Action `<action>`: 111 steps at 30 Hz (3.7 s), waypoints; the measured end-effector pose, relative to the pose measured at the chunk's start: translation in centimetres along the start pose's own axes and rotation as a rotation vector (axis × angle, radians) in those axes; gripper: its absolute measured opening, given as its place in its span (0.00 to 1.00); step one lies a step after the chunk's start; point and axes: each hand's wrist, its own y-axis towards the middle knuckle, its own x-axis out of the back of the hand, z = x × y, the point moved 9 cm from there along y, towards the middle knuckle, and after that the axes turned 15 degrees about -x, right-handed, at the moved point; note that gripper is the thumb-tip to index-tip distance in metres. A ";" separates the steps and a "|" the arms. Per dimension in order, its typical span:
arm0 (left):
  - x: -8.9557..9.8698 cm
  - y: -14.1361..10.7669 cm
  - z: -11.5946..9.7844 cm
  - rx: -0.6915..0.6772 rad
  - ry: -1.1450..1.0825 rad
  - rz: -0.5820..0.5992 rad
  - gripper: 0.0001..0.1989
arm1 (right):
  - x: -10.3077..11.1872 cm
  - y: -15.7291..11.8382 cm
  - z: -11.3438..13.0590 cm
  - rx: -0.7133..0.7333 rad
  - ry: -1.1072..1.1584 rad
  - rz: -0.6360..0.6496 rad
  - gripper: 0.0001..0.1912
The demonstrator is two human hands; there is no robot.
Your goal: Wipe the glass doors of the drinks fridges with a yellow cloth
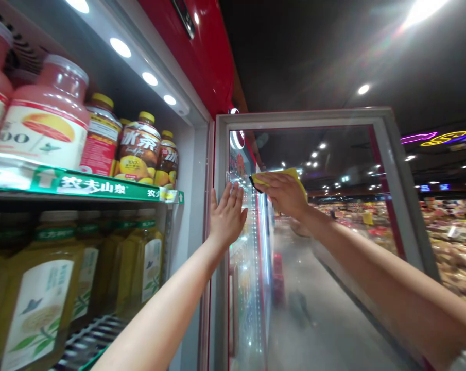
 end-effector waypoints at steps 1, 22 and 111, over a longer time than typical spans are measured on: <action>0.1 -0.1 0.2 0.005 0.006 0.005 0.32 | 0.2 1.2 -0.6 -0.079 -0.005 -0.026 0.26; 1.5 -3.2 2.6 0.127 -0.020 0.066 0.37 | -0.5 1.8 7.6 0.376 0.017 0.153 0.21; -3.4 11.8 -19.3 -0.167 -0.291 -0.101 0.31 | 8.9 -18.8 -19.9 -0.762 -0.337 -0.221 0.28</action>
